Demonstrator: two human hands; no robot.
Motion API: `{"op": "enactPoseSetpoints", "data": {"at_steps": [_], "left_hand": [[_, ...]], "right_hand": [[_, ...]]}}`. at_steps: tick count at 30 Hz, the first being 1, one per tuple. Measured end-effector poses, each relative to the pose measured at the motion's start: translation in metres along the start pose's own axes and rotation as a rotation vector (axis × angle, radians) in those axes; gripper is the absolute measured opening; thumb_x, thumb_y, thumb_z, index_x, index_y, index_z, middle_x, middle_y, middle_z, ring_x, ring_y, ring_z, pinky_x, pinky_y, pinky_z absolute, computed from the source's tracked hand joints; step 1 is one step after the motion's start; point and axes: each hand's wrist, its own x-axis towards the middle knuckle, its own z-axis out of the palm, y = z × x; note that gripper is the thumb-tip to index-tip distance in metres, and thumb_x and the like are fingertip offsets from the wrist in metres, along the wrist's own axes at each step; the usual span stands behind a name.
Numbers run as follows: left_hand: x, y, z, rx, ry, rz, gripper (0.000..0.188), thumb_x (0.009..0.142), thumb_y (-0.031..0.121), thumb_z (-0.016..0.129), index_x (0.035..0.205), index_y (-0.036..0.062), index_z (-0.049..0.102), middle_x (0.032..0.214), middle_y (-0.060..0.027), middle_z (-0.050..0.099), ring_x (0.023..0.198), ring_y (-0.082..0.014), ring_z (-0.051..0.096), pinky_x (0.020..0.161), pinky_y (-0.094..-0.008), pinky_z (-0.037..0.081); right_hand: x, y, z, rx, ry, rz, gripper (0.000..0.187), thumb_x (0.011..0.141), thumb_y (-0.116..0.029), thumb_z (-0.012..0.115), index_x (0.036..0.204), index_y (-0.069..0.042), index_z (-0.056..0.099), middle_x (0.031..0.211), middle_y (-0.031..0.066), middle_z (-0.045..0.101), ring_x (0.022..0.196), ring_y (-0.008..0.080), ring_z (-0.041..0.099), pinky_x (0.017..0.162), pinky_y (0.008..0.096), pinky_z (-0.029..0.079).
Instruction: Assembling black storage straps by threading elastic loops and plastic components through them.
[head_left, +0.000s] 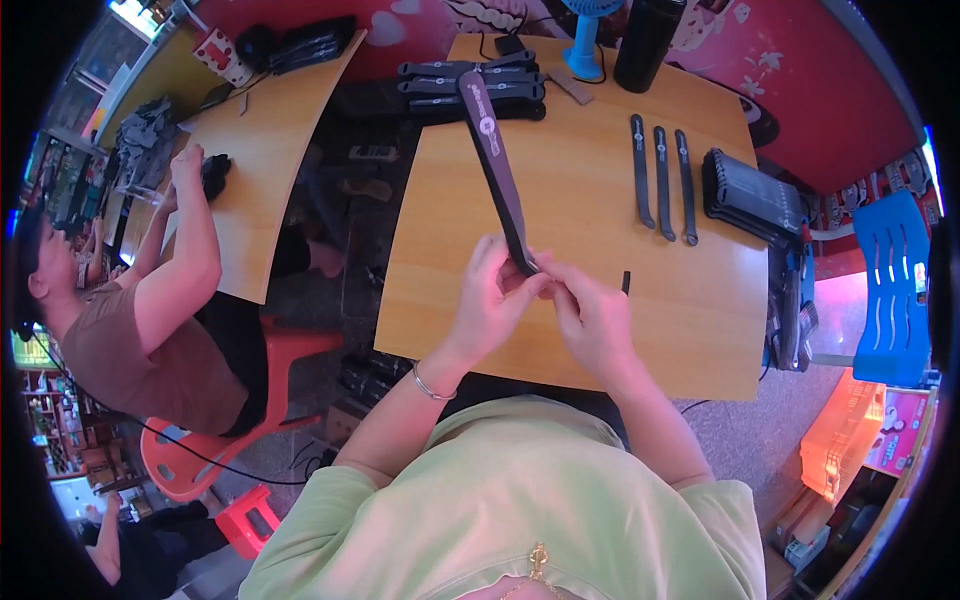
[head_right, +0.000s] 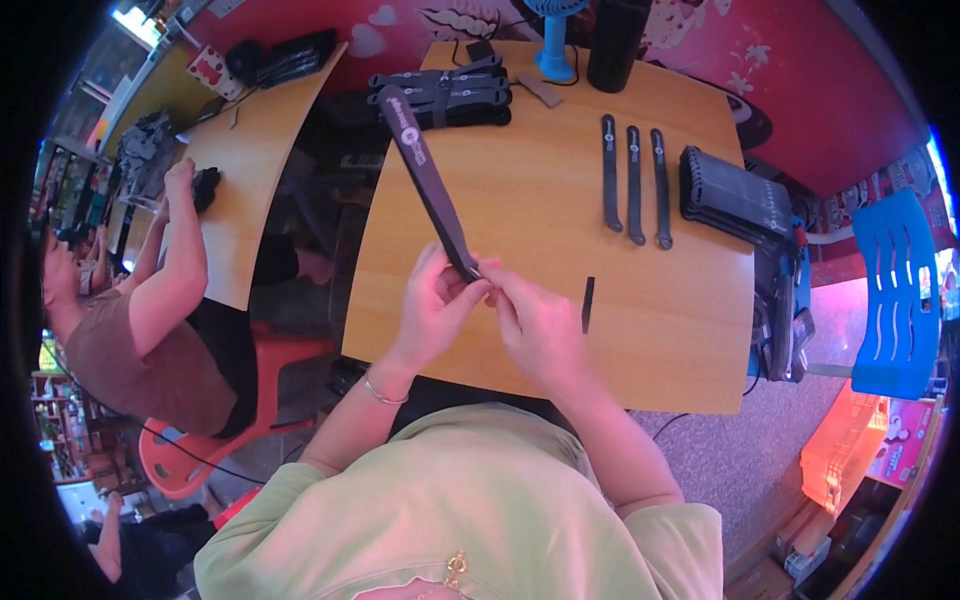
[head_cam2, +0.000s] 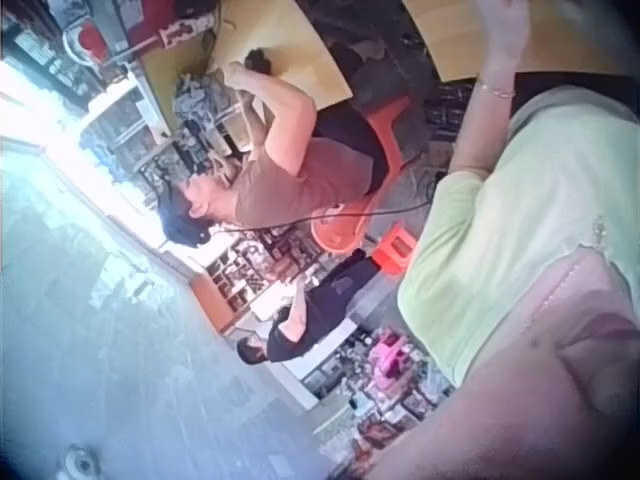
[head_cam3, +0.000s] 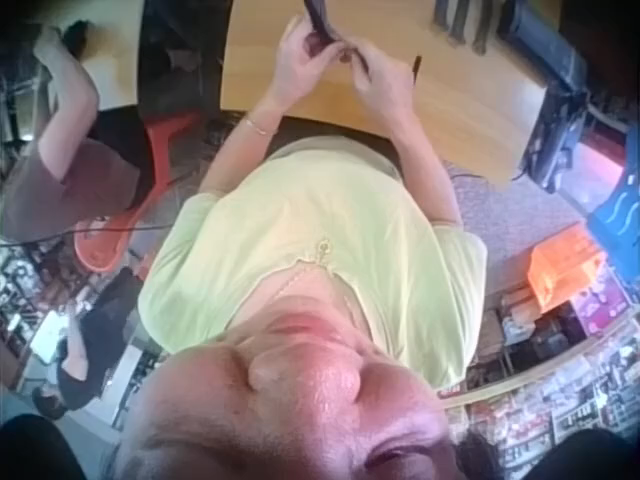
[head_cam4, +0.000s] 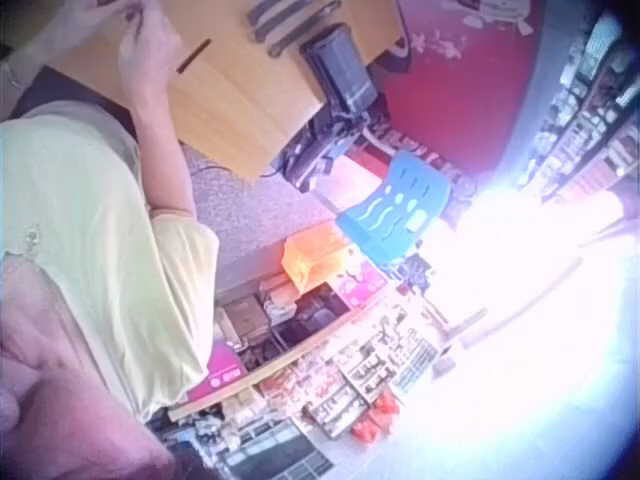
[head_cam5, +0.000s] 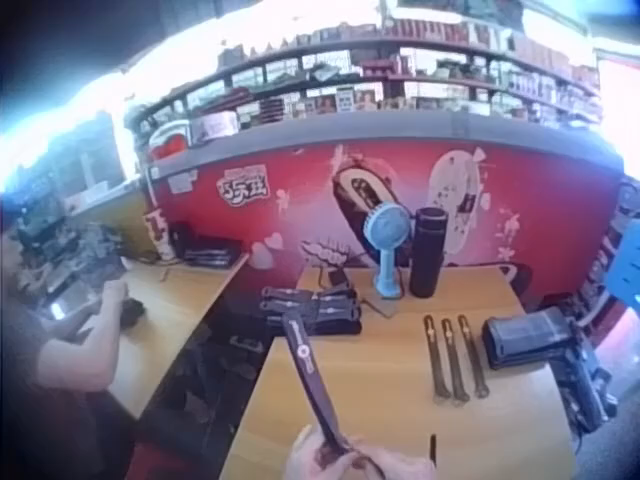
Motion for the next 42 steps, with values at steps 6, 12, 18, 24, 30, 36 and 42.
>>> {"op": "enactPoseSetpoints", "data": {"at_steps": [6,12,18,24,30,36,42], "left_hand": [[0.0,0.012,-0.011,0.193,-0.163,0.025,0.025,0.082,-0.012,0.056,0.105,-0.0051,0.049,0.098,-0.0046,0.041,0.095,-0.0151,0.058,0.083,-0.026,0.05],[0.001,0.02,-0.021,0.234,-0.299,-0.005,0.024,0.081,-0.013,0.053,0.104,-0.0054,0.051,0.098,-0.0053,0.04,0.095,-0.0153,0.058,0.083,-0.0261,0.05],[0.005,0.028,-0.03,0.186,-0.488,-0.135,0.042,0.081,-0.014,0.052,0.121,-0.0042,0.045,0.103,-0.0056,0.043,0.101,-0.0162,0.057,0.088,-0.0278,0.049],[0.004,0.026,-0.028,-0.036,-0.434,-0.257,0.058,0.083,-0.012,0.051,0.136,-0.0009,0.032,0.103,-0.0047,0.051,0.1,-0.0158,0.057,0.091,-0.0297,0.048],[0.006,0.025,-0.013,-0.303,-0.251,-0.219,0.049,0.086,-0.004,0.055,0.131,0.0002,0.039,0.104,-0.0064,0.056,0.093,-0.0143,0.061,0.084,-0.0278,0.051],[0.002,0.016,-0.002,-0.34,-0.12,-0.245,0.05,0.085,-0.004,0.054,0.132,-0.0001,0.038,0.11,-0.0083,0.056,0.099,-0.016,0.059,0.084,-0.0323,0.054],[0.003,0.012,0.001,-0.18,-0.047,-0.222,0.042,0.084,-0.003,0.058,0.124,-0.0024,0.047,0.095,-0.0082,0.063,0.087,-0.0141,0.064,0.079,-0.0263,0.053]], "right_hand": [[-0.006,0.001,-0.004,0.053,-0.02,0.052,0.026,0.082,0.006,0.055,0.105,-0.003,0.064,0.083,0.0134,0.068,0.073,0.0176,0.068,0.062,0.0258,0.05],[-0.004,-0.003,-0.017,0.094,-0.056,0.106,0.024,0.081,0.001,0.055,0.1,-0.007,0.067,0.08,0.0102,0.067,0.072,0.0195,0.067,0.06,0.029,0.05],[-0.003,-0.01,-0.024,0.027,-0.097,0.032,0.027,0.079,0.008,0.052,0.098,-0.003,0.067,0.079,0.0126,0.067,0.074,0.0186,0.068,0.064,0.0275,0.051],[0.001,-0.014,-0.019,-0.148,-0.037,-0.13,0.024,0.077,0.0,0.059,0.098,-0.009,0.068,0.081,0.0084,0.067,0.068,0.0211,0.065,0.056,0.0292,0.049],[0.002,-0.02,-0.009,-0.091,0.107,-0.045,0.027,0.077,-0.003,0.065,0.103,-0.011,0.065,0.077,0.0065,0.066,0.063,0.0204,0.063,0.053,0.028,0.047],[0.002,-0.016,-0.007,-0.16,0.19,-0.142,0.023,0.076,-0.005,0.067,0.099,-0.013,0.066,0.076,0.0058,0.065,0.062,0.0202,0.061,0.053,0.0287,0.046],[0.008,-0.009,-0.016,-0.269,0.206,-0.178,0.02,0.075,-0.006,0.068,0.094,-0.013,0.067,0.074,0.0058,0.064,0.065,0.0219,0.063,0.055,0.0305,0.048]]}}
